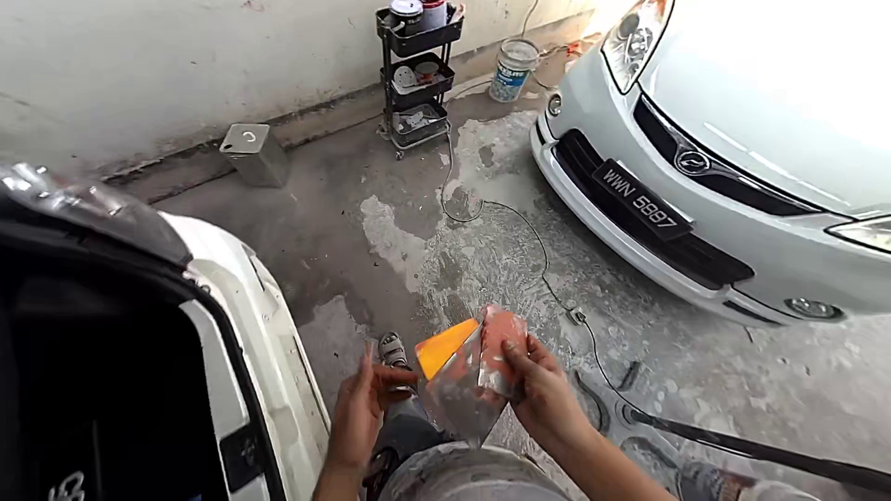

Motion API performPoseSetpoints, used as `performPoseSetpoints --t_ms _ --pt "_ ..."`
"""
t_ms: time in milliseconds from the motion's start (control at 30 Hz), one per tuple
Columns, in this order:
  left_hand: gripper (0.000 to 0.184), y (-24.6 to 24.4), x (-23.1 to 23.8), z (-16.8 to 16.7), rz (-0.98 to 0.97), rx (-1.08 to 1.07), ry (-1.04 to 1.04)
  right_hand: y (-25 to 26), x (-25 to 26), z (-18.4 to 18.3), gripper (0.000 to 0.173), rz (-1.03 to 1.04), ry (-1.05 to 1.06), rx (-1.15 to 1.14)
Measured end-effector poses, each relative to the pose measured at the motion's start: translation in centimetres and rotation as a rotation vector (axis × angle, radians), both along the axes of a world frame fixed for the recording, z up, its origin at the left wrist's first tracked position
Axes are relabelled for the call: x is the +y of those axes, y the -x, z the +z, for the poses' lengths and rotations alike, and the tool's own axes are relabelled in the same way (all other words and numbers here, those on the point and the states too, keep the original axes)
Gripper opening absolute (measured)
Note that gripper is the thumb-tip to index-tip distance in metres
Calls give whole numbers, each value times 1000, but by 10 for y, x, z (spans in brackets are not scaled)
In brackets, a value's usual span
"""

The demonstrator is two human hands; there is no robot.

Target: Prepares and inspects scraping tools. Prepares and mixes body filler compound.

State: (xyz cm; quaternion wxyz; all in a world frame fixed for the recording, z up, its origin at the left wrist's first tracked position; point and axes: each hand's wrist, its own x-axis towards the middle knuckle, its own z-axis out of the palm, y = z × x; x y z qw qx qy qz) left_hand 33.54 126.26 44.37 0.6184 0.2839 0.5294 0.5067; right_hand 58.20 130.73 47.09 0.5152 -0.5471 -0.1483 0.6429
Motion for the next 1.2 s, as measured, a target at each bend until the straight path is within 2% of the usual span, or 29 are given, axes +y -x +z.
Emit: performPoseSetpoints --t_ms 33,67,100,133,167,200,267,333,400,433,533,567,733,833,967,1067,1200 --pt "68 21 28 -6 -46 92 64 6 20 8 25 -59 26 -3" --pt "53 41 55 -15 -96 313 111 12 39 17 25 -98 33 -7" --pt "60 64 85 -25 -192 614 139 19 60 25 27 -120 11 -13" --pt "80 84 119 -31 -272 857 133 26 84 30 29 -137 -28 -25" --pt "84 100 150 -34 -294 959 84 32 104 33 30 -154 -61 -42" --pt "76 109 176 -32 -298 934 43 37 122 35 31 -179 -74 -53" --pt "57 112 227 -4 -353 580 8 48 156 40 30 -248 -68 -49" --pt "65 99 269 29 -506 212 -45 61 188 42 30 -304 -51 -28" --pt "75 74 300 50 -611 17 -81 70 224 36 31 -317 -44 -4" --pt "70 61 313 54 -612 -32 -92 73 243 32 31 -317 -40 2" --pt "35 29 356 57 -430 1 -69 82 307 19 31 -294 -50 -25" --pt "32 21 374 57 -351 36 -47 84 332 15 32 -282 -60 -43" --pt "26 23 484 42 -128 82 -10 87 475 0 33 -117 -93 -54" --pt "25 28 555 57 35 -22 92 85 568 15 37 4 -110 -26" --pt "27 26 651 75 235 -42 53 67 688 41 39 118 -249 -87" --pt "28 26 710 75 356 -21 62 52 764 51 35 59 -179 -22" --pt "37 28 801 49 361 2 133 35 843 45 33 -73 -167 6"
